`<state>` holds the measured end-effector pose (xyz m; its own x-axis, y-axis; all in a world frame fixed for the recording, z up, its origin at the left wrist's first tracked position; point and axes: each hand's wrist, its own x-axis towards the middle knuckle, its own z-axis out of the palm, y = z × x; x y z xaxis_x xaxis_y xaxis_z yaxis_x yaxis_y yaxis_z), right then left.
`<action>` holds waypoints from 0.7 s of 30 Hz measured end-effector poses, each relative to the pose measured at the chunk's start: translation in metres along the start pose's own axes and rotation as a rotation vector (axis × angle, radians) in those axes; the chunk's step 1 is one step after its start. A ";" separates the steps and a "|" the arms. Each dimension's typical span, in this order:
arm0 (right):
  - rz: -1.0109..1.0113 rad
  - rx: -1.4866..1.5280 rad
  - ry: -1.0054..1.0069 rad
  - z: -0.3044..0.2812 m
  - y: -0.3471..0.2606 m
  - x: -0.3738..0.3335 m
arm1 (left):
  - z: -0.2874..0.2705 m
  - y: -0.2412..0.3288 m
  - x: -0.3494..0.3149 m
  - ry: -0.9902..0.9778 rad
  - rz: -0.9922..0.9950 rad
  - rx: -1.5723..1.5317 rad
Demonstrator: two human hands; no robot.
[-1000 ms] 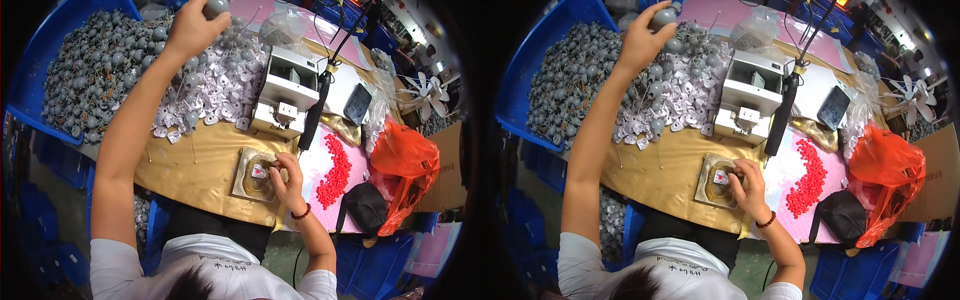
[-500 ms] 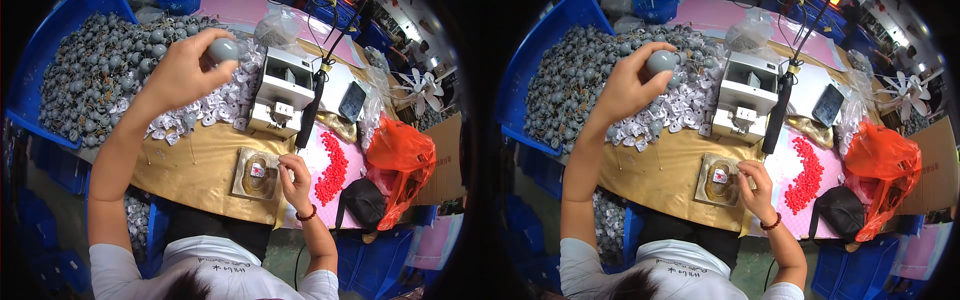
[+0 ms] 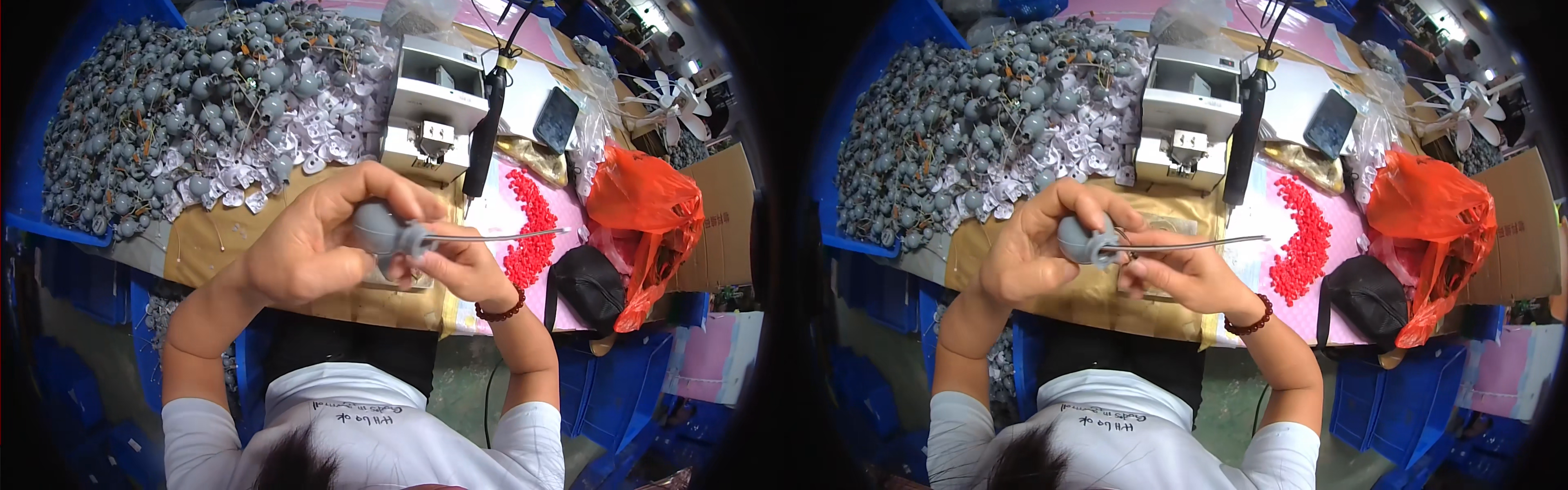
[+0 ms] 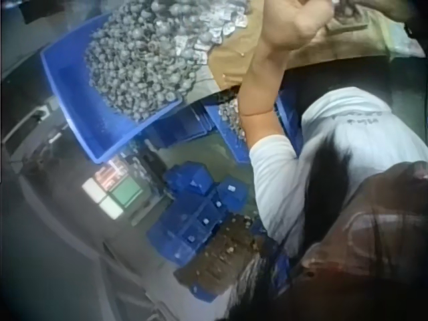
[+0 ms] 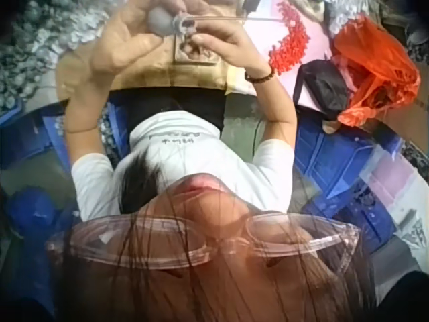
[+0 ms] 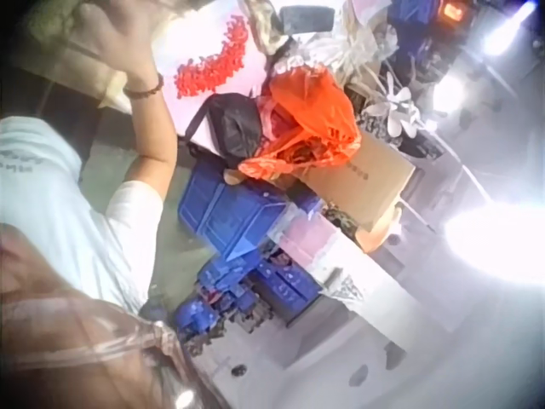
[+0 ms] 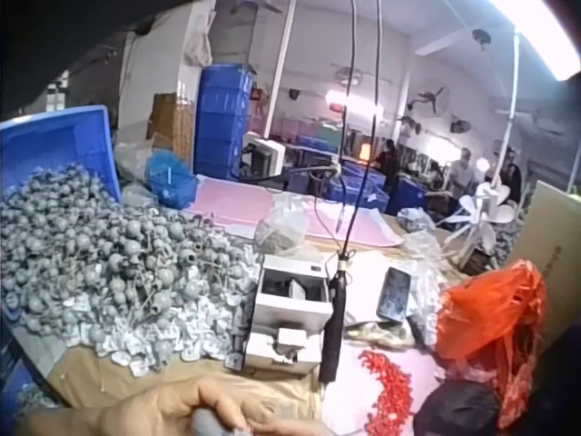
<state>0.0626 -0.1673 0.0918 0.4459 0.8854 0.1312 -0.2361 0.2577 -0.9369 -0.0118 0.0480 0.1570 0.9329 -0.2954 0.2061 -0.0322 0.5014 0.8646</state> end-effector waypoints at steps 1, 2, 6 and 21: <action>0.117 -0.189 0.079 -0.010 -0.003 -0.005 | -0.006 -0.008 -0.004 -0.012 0.013 -0.028; 0.166 -0.164 0.153 -0.015 -0.004 -0.005 | -0.014 -0.017 -0.008 -0.024 0.028 -0.055; 0.104 -0.446 0.314 -0.022 0.015 -0.012 | -0.032 -0.058 -0.033 0.138 -0.159 0.040; -0.232 -1.528 0.117 -0.043 0.060 0.000 | -0.029 -0.140 -0.044 0.155 0.098 1.139</action>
<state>0.0857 -0.1685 0.0214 0.4266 0.8304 0.3585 0.8885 -0.3106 -0.3378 -0.0379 0.0144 0.0135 0.9398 -0.1533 0.3053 -0.3389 -0.5316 0.7763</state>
